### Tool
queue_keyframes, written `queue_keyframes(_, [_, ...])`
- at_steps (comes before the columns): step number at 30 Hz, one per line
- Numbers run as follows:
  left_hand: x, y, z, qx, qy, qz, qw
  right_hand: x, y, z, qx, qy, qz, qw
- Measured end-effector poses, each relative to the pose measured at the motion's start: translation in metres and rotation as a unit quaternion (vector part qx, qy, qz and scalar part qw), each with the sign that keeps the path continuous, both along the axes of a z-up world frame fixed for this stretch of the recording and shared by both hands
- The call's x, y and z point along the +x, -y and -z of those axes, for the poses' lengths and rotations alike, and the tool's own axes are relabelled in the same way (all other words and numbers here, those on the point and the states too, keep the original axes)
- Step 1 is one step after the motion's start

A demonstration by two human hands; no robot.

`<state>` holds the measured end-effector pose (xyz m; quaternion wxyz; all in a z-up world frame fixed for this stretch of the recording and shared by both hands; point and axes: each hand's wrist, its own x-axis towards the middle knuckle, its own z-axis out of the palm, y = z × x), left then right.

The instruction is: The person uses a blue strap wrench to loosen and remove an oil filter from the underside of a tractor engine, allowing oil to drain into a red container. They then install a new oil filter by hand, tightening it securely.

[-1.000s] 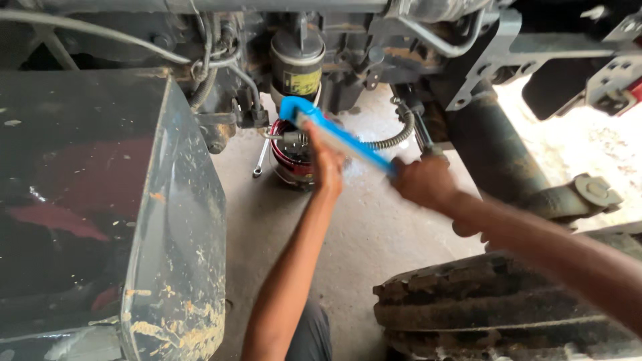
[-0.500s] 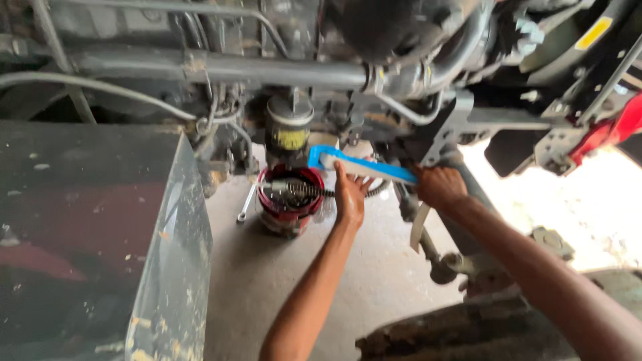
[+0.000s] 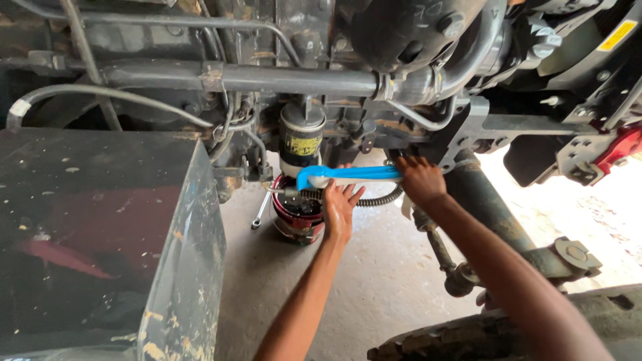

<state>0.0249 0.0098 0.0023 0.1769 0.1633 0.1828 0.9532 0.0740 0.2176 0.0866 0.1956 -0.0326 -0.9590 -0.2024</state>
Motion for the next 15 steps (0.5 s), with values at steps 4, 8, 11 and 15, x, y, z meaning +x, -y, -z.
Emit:
queue_keyframes(4, [-0.005, 0.008, -0.01, -0.056, -0.036, -0.042, 0.997, -0.009, 0.008, 0.006, -0.053, 0.018, 0.017, 0.998])
queue_keyframes(8, [-0.027, -0.002, -0.024, -0.088, -0.079, -0.033, 0.992, -0.027, 0.004, -0.006, -0.064, 0.016, 0.076, 0.995])
queue_keyframes(11, [-0.029, -0.015, -0.016, -0.077, -0.042, -0.025, 0.996, -0.031, 0.001, -0.011, -0.02, 0.024, 0.05, 0.998])
queue_keyframes(15, [-0.025, -0.011, 0.001, -0.088, 0.032, -0.033, 0.995, 0.023, 0.029, -0.036, -0.028, 0.206, 0.103, 0.973])
